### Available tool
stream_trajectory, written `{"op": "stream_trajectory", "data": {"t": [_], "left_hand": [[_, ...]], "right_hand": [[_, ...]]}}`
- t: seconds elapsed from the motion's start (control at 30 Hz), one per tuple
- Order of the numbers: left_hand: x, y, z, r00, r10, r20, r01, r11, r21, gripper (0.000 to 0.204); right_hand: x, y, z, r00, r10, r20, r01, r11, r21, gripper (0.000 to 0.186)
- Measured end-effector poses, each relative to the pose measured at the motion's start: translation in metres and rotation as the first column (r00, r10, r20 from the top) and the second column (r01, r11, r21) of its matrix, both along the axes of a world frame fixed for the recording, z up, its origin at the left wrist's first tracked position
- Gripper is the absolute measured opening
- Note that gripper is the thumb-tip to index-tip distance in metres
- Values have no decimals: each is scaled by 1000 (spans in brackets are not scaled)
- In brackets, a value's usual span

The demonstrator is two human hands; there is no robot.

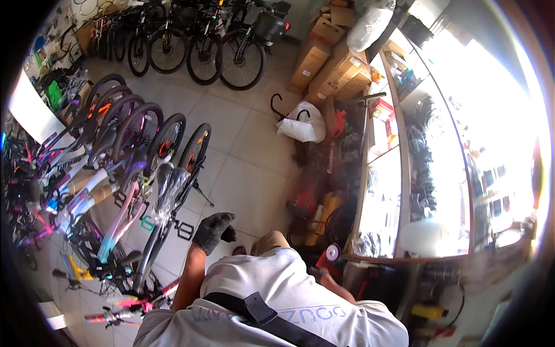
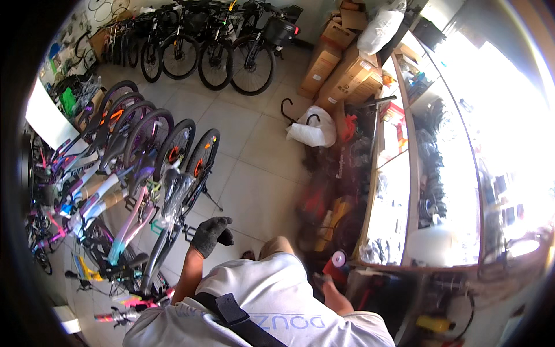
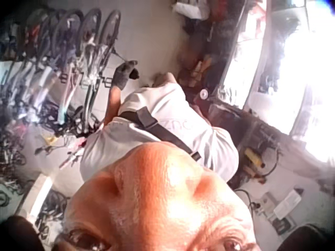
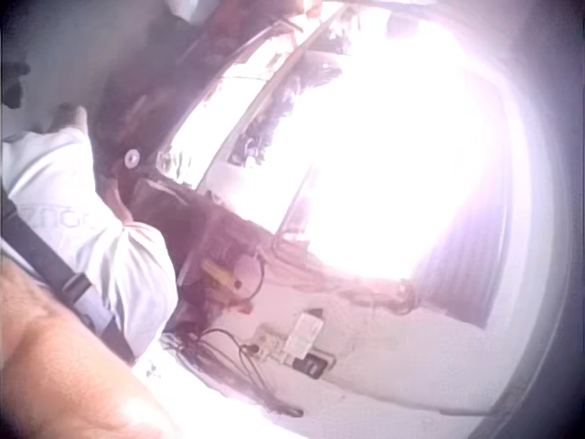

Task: The person installs a bicycle tire onto a wheel rim by hand, pressing the bead into place. They then move into a shop and search through cardboard boxes to retrieve a bicycle cable.

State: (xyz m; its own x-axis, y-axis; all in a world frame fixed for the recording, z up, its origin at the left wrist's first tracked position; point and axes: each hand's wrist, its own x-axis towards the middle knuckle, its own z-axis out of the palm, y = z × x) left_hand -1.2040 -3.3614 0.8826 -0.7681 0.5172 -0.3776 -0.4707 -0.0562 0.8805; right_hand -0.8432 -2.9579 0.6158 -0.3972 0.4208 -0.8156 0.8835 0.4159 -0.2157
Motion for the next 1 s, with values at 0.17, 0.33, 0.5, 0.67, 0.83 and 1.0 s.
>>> {"op": "stream_trajectory", "data": {"t": [0.17,0.33,0.5,0.67,0.83,1.0], "left_hand": [[-138,92,-4,996,87,-18,-89,990,-114,33],[-268,164,-8,965,254,-70,-261,955,-144,30],[-395,236,9,945,317,-76,-324,940,-110,28],[-519,251,-53,902,428,-52,-430,887,-170,38],[-685,341,-37,949,307,71,-293,943,-160,33],[-837,437,14,995,34,-97,-45,993,-112,34]], "right_hand": [[-79,24,-8,980,-122,157,140,985,-104,56],[-302,139,-53,990,130,-52,-133,989,-66,53],[-521,317,-71,808,205,-552,-87,969,232,51],[-750,342,121,736,-237,-634,232,968,-92,51],[-722,386,1,677,-71,-733,275,948,162,42],[-749,233,-14,855,-518,-35,503,843,-189,44]]}}
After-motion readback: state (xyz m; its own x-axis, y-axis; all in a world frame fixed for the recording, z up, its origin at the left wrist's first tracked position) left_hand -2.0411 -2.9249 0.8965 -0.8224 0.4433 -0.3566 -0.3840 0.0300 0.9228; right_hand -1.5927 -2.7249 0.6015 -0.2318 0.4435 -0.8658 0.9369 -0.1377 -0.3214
